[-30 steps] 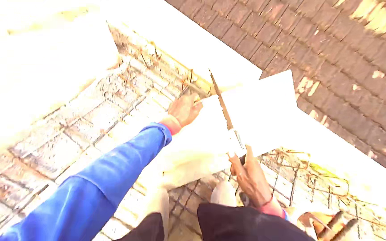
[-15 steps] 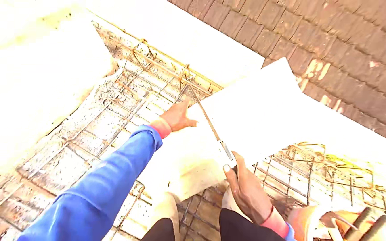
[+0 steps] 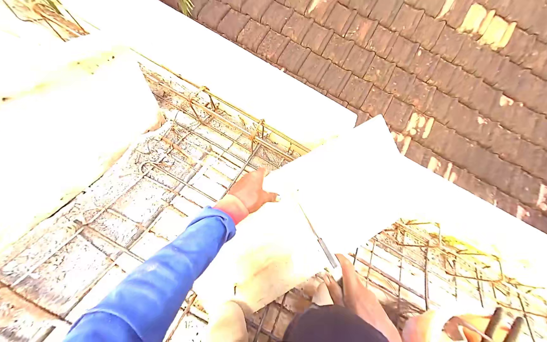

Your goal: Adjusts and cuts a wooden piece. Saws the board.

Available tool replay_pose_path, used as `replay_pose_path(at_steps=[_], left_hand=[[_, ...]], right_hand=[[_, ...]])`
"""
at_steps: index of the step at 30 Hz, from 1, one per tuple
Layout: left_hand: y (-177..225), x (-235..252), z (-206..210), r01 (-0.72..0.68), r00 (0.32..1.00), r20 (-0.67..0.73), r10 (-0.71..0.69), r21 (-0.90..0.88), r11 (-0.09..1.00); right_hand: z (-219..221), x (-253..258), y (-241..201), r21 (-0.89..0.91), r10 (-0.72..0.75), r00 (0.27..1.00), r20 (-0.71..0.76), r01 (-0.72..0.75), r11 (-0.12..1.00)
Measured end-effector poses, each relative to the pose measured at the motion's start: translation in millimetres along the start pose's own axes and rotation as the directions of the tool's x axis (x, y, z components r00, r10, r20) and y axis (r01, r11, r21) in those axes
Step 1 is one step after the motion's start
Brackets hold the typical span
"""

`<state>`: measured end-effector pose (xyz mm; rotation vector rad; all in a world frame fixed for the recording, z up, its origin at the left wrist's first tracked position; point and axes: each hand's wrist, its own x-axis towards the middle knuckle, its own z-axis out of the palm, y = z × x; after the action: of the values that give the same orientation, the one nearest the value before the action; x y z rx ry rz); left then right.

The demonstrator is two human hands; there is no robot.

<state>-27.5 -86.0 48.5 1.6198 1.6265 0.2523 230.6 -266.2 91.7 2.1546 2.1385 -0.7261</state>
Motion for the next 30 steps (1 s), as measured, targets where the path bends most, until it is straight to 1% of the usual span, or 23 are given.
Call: replay_pose_path(at_steps=[2, 4, 5, 7, 10, 13, 14, 15, 17, 18, 19, 21, 24, 27, 30], left_hand=[[1, -2, 5, 0.012, 1.0, -0.004, -0.012, 0.001, 1.0], [6, -6, 6, 0.015, 1.0, -0.009, -0.014, 0.027, 1.0], [7, -7, 6, 0.017, 1.0, -0.002, -0.017, 0.041, 0.999], [4, -2, 2, 0.004, 1.0, 0.002, -0.005, 0.034, 0.999], [-3, 2, 6, -0.025, 1.0, 0.002, 0.025, 0.024, 0.999], [-2, 8, 1, -0.04, 0.999, 0.038, 0.038, 0.055, 0.998], [-1, 10, 0, -0.042, 0.998, 0.046, 0.039, 0.068, 0.997], [-1, 9, 0, -0.041, 0.998, 0.051, 0.037, 0.08, 0.996], [-7, 5, 1, -0.039, 0.999, 0.031, 0.037, 0.096, 0.995], [-12, 4, 2, -0.034, 0.999, 0.023, 0.032, 0.101, 0.994], [-16, 4, 3, -0.028, 1.0, 0.012, 0.027, 0.095, 0.995], [-23, 5, 6, -0.014, 1.0, -0.001, 0.014, 0.066, 0.998], [-25, 9, 2, -0.019, 0.999, 0.026, 0.019, 0.017, 1.0], [-27, 2, -4, -0.031, 0.995, 0.101, 0.026, 0.048, 0.998], [-20, -8, -7, -0.012, 0.996, 0.085, 0.003, 0.107, 0.994]], right_hand=[[-9, 0, -2, -0.017, 0.01, 1.0, 0.005, -0.01, 1.0], [-24, 38, -30, 0.025, 0.059, 0.985, 0.16, -0.064, 0.998], [-25, 59, -43, 0.051, 0.046, 0.978, 0.201, -0.058, 0.997], [-24, 84, -54, 0.083, -0.006, 0.98, 0.197, -0.01, 0.996], [-21, 85, -51, 0.085, -0.025, 0.98, 0.196, 0.009, 0.996], [-38, 83, -62, 0.112, -0.003, 0.968, 0.25, -0.026, 0.993], [-47, 84, -66, 0.166, 0.008, 0.957, 0.29, -0.058, 0.985], [-54, 84, -67, 0.271, 0.009, 0.943, 0.332, -0.104, 0.957], [-66, 84, -66, 0.529, -0.004, 0.921, 0.39, -0.22, 0.82], [-71, 82, -65, 0.584, 0.0, 0.925, 0.381, -0.241, 0.775], [-75, 79, -62, 0.572, 0.006, 0.944, 0.33, -0.205, 0.794], [-72, 67, -54, 0.462, 0.0, 0.982, 0.187, -0.088, 0.882], [-56, 44, -47, 0.251, -0.011, 0.999, 0.048, -0.001, 0.968], [-32, 37, -39, 0.17, -0.052, 0.998, 0.029, 0.046, 0.984], [-14, 49, -39, 0.09, -0.089, 0.996, 0.019, 0.087, 0.992]])
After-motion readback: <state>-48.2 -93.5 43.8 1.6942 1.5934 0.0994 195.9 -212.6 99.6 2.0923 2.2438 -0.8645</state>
